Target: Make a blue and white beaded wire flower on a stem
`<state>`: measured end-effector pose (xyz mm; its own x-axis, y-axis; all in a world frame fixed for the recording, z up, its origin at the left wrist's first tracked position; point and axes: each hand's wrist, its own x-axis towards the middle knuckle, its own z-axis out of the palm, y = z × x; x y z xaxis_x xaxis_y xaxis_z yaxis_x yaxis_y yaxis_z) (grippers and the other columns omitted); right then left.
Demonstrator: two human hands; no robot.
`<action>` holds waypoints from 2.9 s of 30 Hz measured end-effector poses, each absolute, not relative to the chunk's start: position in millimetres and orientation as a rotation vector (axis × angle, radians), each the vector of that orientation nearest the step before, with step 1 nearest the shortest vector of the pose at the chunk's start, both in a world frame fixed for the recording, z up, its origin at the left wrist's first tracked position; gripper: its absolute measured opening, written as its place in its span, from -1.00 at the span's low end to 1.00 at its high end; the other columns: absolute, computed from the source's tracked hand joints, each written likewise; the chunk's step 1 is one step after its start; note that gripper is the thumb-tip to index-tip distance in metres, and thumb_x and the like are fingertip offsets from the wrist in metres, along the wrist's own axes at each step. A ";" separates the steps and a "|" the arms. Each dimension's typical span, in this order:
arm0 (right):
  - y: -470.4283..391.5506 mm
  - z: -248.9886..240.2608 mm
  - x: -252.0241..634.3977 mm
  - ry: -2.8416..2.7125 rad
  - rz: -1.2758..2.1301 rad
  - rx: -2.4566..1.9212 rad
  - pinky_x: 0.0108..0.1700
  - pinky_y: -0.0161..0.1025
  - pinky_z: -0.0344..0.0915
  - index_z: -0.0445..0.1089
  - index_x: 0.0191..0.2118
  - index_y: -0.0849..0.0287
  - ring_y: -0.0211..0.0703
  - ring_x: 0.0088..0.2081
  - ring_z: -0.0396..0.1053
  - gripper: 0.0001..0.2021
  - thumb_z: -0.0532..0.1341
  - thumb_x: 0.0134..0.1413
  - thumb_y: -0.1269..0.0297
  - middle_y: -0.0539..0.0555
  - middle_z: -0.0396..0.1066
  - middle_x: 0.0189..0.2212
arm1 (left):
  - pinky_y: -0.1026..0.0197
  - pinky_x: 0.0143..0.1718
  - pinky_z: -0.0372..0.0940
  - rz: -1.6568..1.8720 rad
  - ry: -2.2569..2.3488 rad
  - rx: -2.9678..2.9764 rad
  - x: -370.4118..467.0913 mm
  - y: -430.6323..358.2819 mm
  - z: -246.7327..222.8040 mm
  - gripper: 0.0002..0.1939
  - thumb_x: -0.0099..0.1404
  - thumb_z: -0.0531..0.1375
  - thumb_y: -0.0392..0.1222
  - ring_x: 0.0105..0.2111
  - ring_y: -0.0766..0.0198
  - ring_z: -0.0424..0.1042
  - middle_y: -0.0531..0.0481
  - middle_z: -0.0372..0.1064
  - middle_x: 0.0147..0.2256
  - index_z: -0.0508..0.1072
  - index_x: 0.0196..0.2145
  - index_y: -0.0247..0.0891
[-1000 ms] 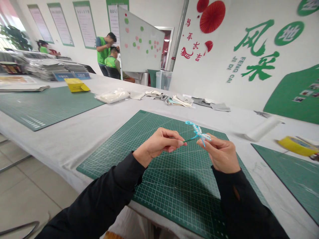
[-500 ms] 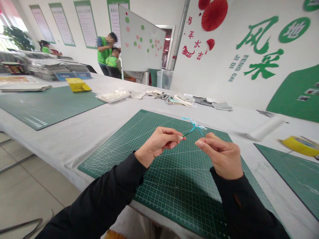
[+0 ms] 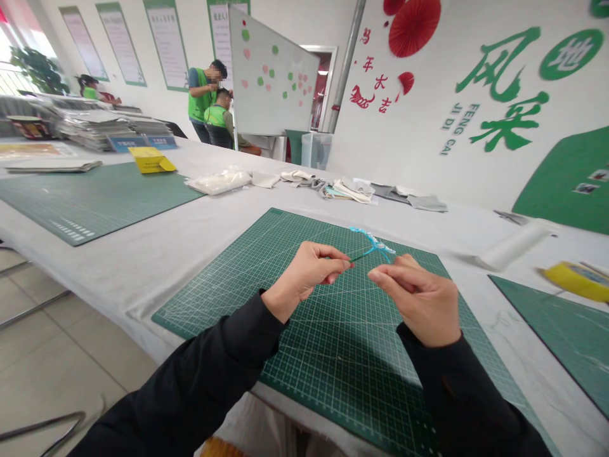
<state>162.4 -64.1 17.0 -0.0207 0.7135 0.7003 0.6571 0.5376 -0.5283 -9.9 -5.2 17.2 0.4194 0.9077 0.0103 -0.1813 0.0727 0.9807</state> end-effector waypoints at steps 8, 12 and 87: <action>-67.3 19.2 158.2 -2.002 -0.910 -1.010 -0.35 -0.15 0.02 0.45 -0.50 0.16 -0.18 -0.44 0.06 -0.87 0.30 0.05 0.38 0.00 0.25 -0.67 | 0.34 -0.63 0.00 1.011 0.929 1.371 -6.6 -3.9 11.9 -0.94 0.05 0.23 -0.36 -0.71 0.48 0.08 0.17 0.14 -0.77 0.50 -0.54 -0.39; -69.1 21.3 155.2 -2.046 -1.092 -0.980 -0.33 -0.15 -0.02 0.41 -0.54 0.13 -0.17 -0.43 0.04 -0.81 0.28 0.07 0.38 0.00 0.22 -0.67 | 0.30 -0.54 0.13 1.018 1.002 1.583 -6.5 -1.7 6.6 -0.93 0.03 0.22 -0.35 -0.60 0.40 0.24 0.06 0.33 -0.64 0.53 -0.52 -0.37; -63.1 18.4 162.9 -1.666 0.233 -1.196 -0.44 -0.24 0.03 0.54 -0.47 0.08 -0.31 -0.53 0.03 -0.87 0.29 0.04 0.22 -0.10 0.03 -0.65 | 0.36 -0.63 -0.03 0.923 0.420 1.079 -17.1 1.8 11.6 -0.90 0.00 0.35 -0.31 -0.68 0.55 0.14 0.10 0.30 -0.64 0.53 -0.48 -0.40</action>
